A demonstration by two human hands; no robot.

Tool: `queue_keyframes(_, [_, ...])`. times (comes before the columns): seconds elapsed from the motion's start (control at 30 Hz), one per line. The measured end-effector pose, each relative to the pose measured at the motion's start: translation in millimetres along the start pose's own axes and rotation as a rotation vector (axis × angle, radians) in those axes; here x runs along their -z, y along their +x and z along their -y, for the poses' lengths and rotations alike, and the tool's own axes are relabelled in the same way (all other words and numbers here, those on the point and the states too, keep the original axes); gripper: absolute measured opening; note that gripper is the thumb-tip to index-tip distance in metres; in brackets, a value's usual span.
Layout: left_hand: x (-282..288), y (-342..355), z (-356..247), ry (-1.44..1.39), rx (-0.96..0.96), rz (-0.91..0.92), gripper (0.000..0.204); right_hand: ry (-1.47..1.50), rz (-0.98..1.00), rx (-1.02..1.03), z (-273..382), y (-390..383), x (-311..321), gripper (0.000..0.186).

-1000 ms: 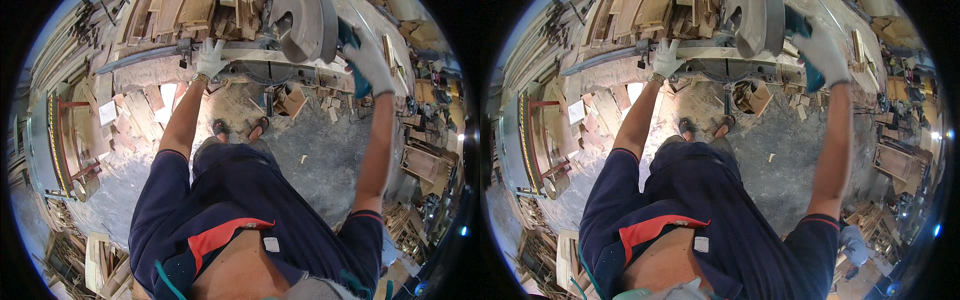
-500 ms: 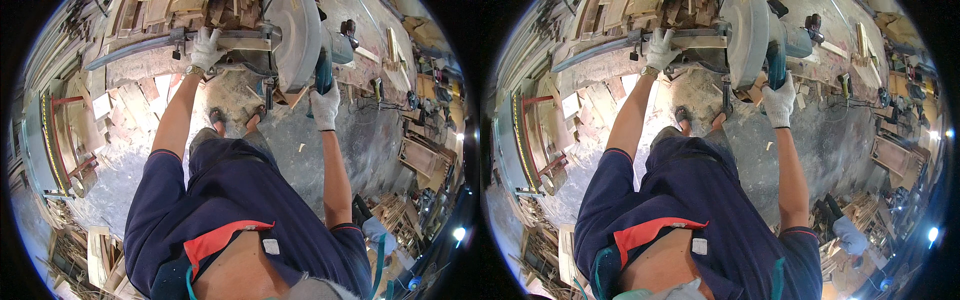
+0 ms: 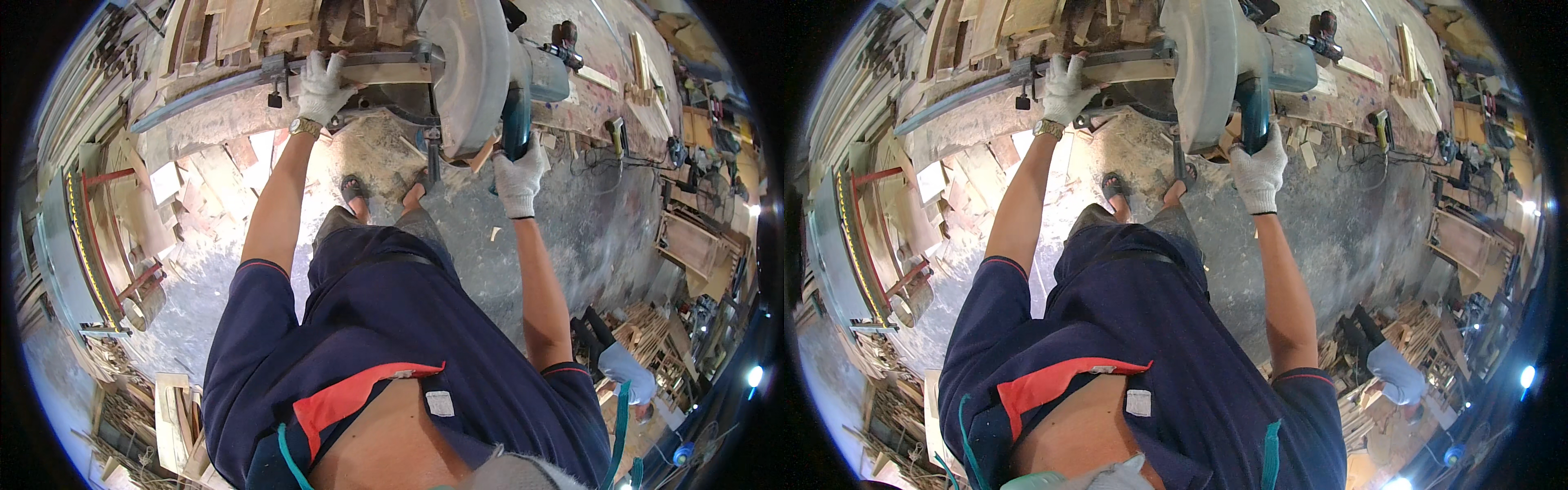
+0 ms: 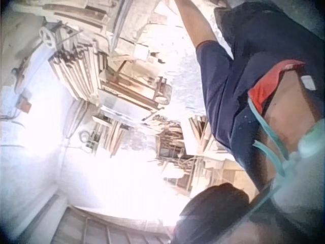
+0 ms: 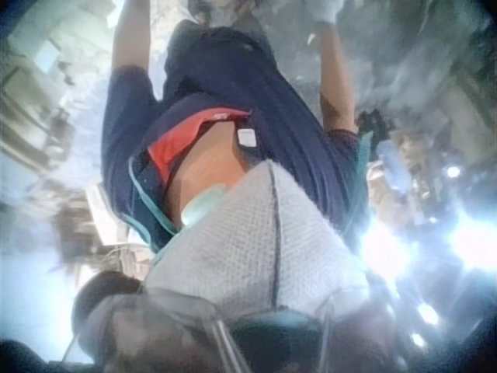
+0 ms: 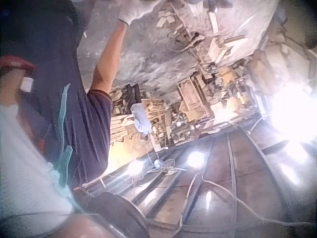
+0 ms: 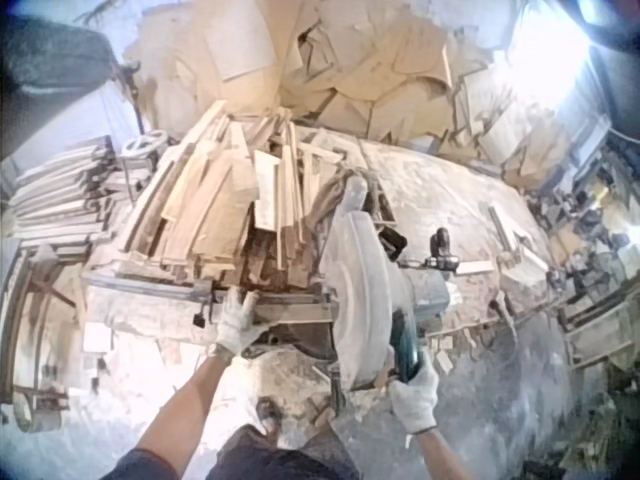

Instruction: The person uses a miter saw to cut several pieces of wood to size. They then use a handheld power sander to smooth the edges of the cut pieces. The person stacks the finished pieces on the workbench.

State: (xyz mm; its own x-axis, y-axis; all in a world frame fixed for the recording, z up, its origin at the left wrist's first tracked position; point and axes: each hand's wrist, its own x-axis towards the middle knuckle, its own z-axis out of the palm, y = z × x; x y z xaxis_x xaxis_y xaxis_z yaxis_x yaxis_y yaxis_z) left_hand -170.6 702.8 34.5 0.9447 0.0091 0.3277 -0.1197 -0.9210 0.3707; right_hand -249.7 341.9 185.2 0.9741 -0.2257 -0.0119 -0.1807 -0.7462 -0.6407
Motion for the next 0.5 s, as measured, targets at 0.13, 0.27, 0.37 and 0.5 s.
queue_keyframes(0.13, [1.2, -1.6, -0.3, 0.014, 0.047, 0.051, 0.080, 0.032, 0.017, -0.045, -17.0, 1.2, -8.8, 0.048])
queue_keyframes(0.27, [6.9, -1.7, -2.0, -0.010, 0.054, 0.072, 0.078, 0.057, 0.006, -0.071, -23.9, -3.0, -20.0, 0.058])
queue_keyframes(0.37, [9.3, 0.2, -6.6, -0.030, 0.040, 0.061, 0.077, 0.034, -0.031, -0.038, -27.8, -8.2, -32.4, 0.062])
queue_keyframes(0.5, [4.4, 0.4, -3.0, -0.019, 0.010, -0.018, 0.078, -0.015, 0.007, -0.010, 2.9, 1.6, -3.4, 0.061])
